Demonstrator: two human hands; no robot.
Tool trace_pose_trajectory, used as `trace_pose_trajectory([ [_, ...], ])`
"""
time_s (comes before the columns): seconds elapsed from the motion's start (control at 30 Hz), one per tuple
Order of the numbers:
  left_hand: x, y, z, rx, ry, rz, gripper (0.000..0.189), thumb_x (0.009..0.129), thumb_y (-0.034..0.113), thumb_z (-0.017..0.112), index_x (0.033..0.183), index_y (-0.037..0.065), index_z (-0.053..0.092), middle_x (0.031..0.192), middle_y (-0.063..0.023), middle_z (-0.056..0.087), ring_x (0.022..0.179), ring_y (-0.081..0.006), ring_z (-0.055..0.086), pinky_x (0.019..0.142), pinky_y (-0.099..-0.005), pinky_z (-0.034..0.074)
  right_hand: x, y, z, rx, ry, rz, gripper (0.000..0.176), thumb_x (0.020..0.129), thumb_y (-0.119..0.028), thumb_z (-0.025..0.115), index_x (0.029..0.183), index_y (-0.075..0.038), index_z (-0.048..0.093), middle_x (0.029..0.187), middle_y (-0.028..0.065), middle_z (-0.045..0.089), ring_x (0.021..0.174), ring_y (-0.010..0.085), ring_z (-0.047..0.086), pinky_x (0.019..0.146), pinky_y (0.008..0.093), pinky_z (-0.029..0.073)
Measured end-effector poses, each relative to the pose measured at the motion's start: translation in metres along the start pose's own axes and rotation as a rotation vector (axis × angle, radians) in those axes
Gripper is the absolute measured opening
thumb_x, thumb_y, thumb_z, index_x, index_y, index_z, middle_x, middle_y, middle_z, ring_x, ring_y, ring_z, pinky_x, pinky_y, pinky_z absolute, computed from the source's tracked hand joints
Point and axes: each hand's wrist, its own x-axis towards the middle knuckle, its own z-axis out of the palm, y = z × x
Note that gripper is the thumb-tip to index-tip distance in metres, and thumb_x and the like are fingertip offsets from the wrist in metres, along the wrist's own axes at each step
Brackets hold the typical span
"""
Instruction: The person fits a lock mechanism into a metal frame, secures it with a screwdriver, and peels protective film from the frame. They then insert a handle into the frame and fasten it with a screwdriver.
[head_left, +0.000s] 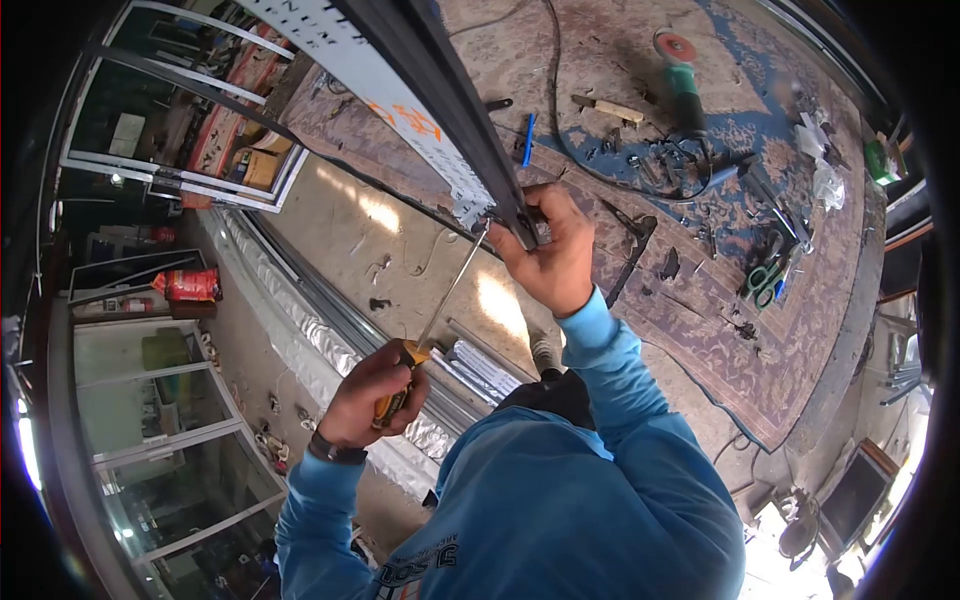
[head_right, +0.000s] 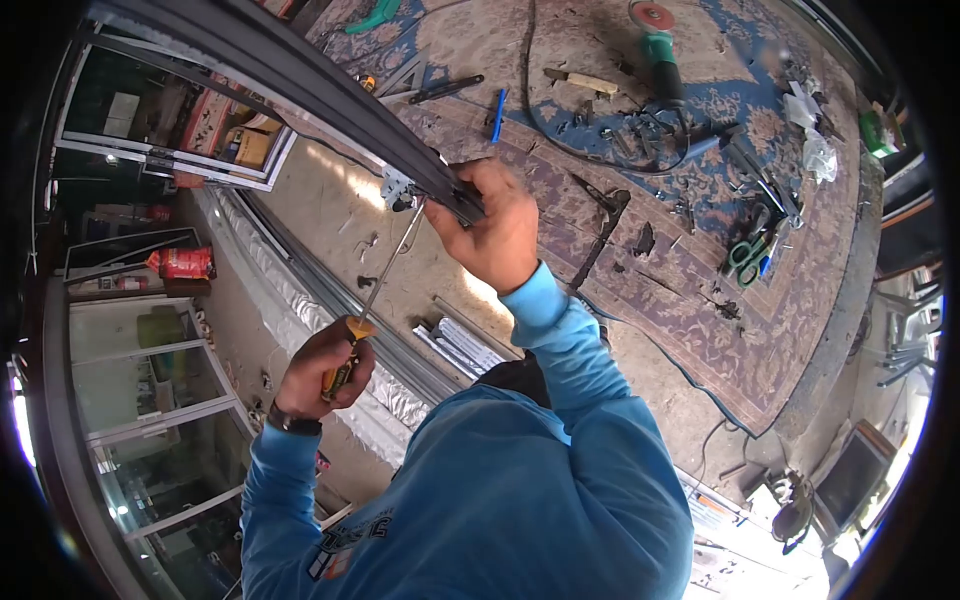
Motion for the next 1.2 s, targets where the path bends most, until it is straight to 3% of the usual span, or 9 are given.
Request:
trace_pose_trajectory([
  [0.13, 0.010, -0.014, 0.004, 1.182, 0.465, 0.894, 0.034, 0.101, 0.014, 0.072, 0.131, 0.004, 0.062, 0.079, -0.0042, 0.061, 0.058, -0.0133, 0.057, 0.049, -0.0275, 0.044, -0.003, 0.005, 0.002, -0.026, 0.015, -0.034, 0.036, 0.076, -0.013, 0.090, 0.100, -0.001, 0.067, 0.091, 0.0153, 0.069, 0.079, 0.0305, 0.069, 0.071, 0.0384, 0.055],
  [0.27, -0.001, 0.006, -0.002, -0.437, -0.175, -0.326, 0.037, 0.096, 0.006, 0.076, 0.131, 0.003, 0.062, 0.079, -0.0031, 0.060, 0.055, -0.0102, 0.052, 0.046, -0.0259, 0.039, -0.004, 0.006, 0.003, 0.004, 0.023, -0.019, 0.035, 0.078, -0.017, 0.089, 0.104, -0.004, 0.069, 0.097, 0.0156, 0.071, 0.083, 0.0359, 0.071, 0.072, 0.0425, 0.057],
  [0.43, -0.001, -0.015, 0.006, 0.817, 0.290, 0.580, 0.037, 0.098, 0.006, 0.074, 0.131, 0.001, 0.060, 0.083, -0.0021, 0.065, 0.060, -0.0076, 0.057, 0.051, -0.0241, 0.043, -0.005, 0.005, 0.000, -0.036, 0.002, -0.032, 0.035, 0.079, -0.018, 0.088, 0.105, -0.004, 0.068, 0.097, 0.0156, 0.071, 0.085, 0.0363, 0.071, 0.073, 0.0424, 0.057],
  [0.7, 0.002, 0.010, -0.001, -0.730, -0.359, -0.354, 0.027, 0.103, 0.017, 0.067, 0.123, -0.001, 0.063, 0.083, -0.0073, 0.067, 0.062, -0.0124, 0.060, 0.052, -0.0266, 0.045, -0.006, 0.007, 0.003, -0.047, 0.004, -0.024, 0.037, 0.079, -0.018, 0.087, 0.107, -0.004, 0.068, 0.099, 0.0155, 0.071, 0.087, 0.0371, 0.071, 0.075, 0.0433, 0.057],
  [0.8, 0.007, -0.014, 0.014, 1.020, 0.404, 0.769, 0.033, 0.106, 0.028, 0.061, 0.124, 0.001, 0.064, 0.078, -0.0062, 0.062, 0.057, -0.0107, 0.053, 0.049, -0.0265, 0.039, -0.007, 0.006, 0.003, -0.039, -0.004, -0.020, 0.037, 0.079, -0.018, 0.087, 0.107, -0.003, 0.068, 0.100, 0.0157, 0.071, 0.089, 0.0372, 0.071, 0.076, 0.0434, 0.057],
  [0.93, -0.010, 0.006, 0.008, -0.073, -0.073, -0.197, 0.036, 0.104, 0.029, 0.063, 0.129, 0.003, 0.063, 0.083, -0.0057, 0.062, 0.054, -0.0102, 0.050, 0.048, -0.0260, 0.038, -0.008, 0.007, 0.005, -0.049, 0.006, -0.012, 0.037, 0.079, -0.019, 0.087, 0.108, -0.004, 0.068, 0.100, 0.0156, 0.071, 0.090, 0.0372, 0.071, 0.077, 0.0438, 0.057],
  [1.07, -0.010, 0.011, 0.011, -0.366, -0.169, -0.202, 0.038, 0.101, 0.024, 0.070, 0.129, 0.002, 0.057, 0.080, -0.0040, 0.061, 0.054, -0.0086, 0.048, 0.048, -0.0246, 0.036, -0.005, 0.005, 0.003, -0.055, 0.000, -0.032, 0.038, 0.079, -0.019, 0.087, 0.109, -0.004, 0.068, 0.100, 0.0153, 0.071, 0.090, 0.0372, 0.070, 0.077, 0.0438, 0.057],
  [1.13, -0.002, -0.016, 0.011, 0.733, 0.294, 0.539, 0.035, 0.089, -0.005, 0.078, 0.120, 0.000, 0.062, 0.076, -0.0038, 0.061, 0.053, -0.0110, 0.048, 0.049, -0.0257, 0.038, -0.008, 0.005, 0.003, -0.062, 0.009, -0.046, 0.037, 0.080, -0.018, 0.088, 0.107, -0.002, 0.067, 0.098, 0.0158, 0.069, 0.087, 0.0359, 0.069, 0.076, 0.0420, 0.056],
  [1.2, -0.004, -0.008, 0.009, 0.252, 0.124, 0.166, 0.029, 0.097, 0.010, 0.072, 0.122, 0.000, 0.063, 0.076, -0.0040, 0.061, 0.053, -0.0114, 0.049, 0.048, -0.0258, 0.038, -0.007, 0.005, 0.005, -0.072, 0.027, -0.082, 0.038, 0.081, -0.017, 0.089, 0.103, 0.001, 0.064, 0.094, 0.0169, 0.067, 0.081, 0.0333, 0.068, 0.073, 0.0385, 0.055],
])
